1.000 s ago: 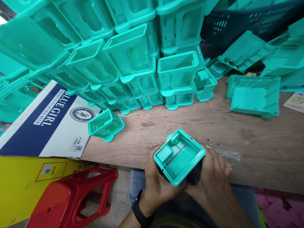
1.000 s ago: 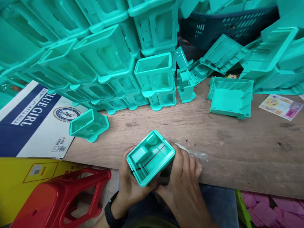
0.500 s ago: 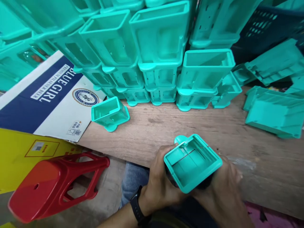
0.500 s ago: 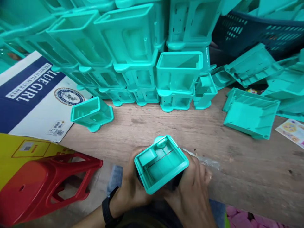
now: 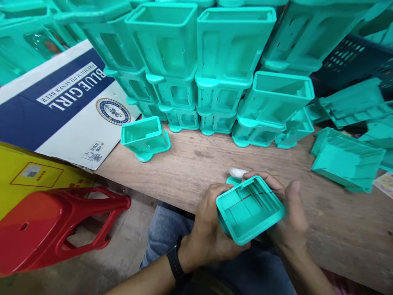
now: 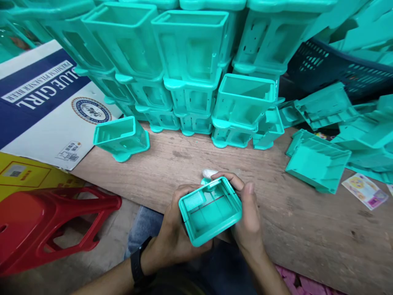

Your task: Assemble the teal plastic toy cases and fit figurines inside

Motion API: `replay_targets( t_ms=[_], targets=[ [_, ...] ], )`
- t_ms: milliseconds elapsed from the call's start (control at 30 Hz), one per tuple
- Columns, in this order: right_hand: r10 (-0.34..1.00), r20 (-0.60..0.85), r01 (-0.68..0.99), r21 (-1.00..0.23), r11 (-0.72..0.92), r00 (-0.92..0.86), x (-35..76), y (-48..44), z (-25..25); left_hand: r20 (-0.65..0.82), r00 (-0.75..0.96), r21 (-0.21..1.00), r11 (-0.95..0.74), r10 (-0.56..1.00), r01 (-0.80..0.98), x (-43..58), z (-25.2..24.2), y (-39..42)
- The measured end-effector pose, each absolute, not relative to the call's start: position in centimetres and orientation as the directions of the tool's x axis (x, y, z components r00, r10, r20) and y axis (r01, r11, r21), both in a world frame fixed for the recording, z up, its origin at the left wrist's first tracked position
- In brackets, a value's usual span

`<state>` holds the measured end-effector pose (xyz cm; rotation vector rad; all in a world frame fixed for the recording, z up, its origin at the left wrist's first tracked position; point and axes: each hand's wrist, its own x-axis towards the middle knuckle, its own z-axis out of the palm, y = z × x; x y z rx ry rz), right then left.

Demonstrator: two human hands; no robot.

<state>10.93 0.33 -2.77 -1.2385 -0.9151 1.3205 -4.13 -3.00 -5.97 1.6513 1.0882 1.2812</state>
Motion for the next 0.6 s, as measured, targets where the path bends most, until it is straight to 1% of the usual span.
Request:
replay_targets(
  t_ms=[133,233,333,400,467,500,533,567,600],
  targets=[
    [0.962,-0.162,-0.183,-0.975,-0.122,0.220,10.5,0.4,-2.3,0.355,0.104,0.907,-0.369,0.929,0.201,-4.0,-5.3,-2.8],
    [0.960,-0.136,-0.168,-0.981,-0.096,0.244,10.2,0.7,-1.8,0.349,0.104,0.909,-0.363,0.931,0.205,-4.1,-4.8,-2.6],
    [0.958,-0.133,-0.154,-0.983,-0.096,0.254,9.8,0.8,-1.9,0.363,0.105,0.910,-0.376,0.926,0.172,-4.2,-4.8,-2.3],
    [0.964,-0.139,-0.158,-0.982,-0.104,0.228,10.0,0.9,-2.2,0.364,0.116,0.914,-0.378,0.924,0.146,-4.3,-5.0,-2.2],
    [0.979,-0.165,-0.151,-0.978,-0.146,0.123,10.7,0.9,-2.5,0.358,0.124,0.916,-0.373,0.926,0.144,-4.3,-5.1,-2.2],
    [0.983,-0.168,-0.103,-0.982,-0.160,0.069,11.2,0.9,-2.4,0.353,0.126,0.917,-0.370,0.927,0.151,-4.3,-5.1,-2.2],
    [0.988,-0.149,-0.013,-0.989,-0.148,0.041,11.8,0.8,-2.1,0.351,0.128,0.916,-0.368,0.928,0.159,-4.3,-5.1,-2.2],
    [0.995,-0.092,0.120,-0.988,-0.097,0.044,12.5,0.6,-1.4,0.349,0.132,0.915,-0.368,0.928,0.165,-4.3,-5.1,-2.3],
    [0.999,0.000,0.291,-0.957,-0.016,0.054,13.4,0.4,-0.5,0.347,0.138,0.914,-0.367,0.928,0.170,-4.3,-5.1,-2.3]
  ],
)
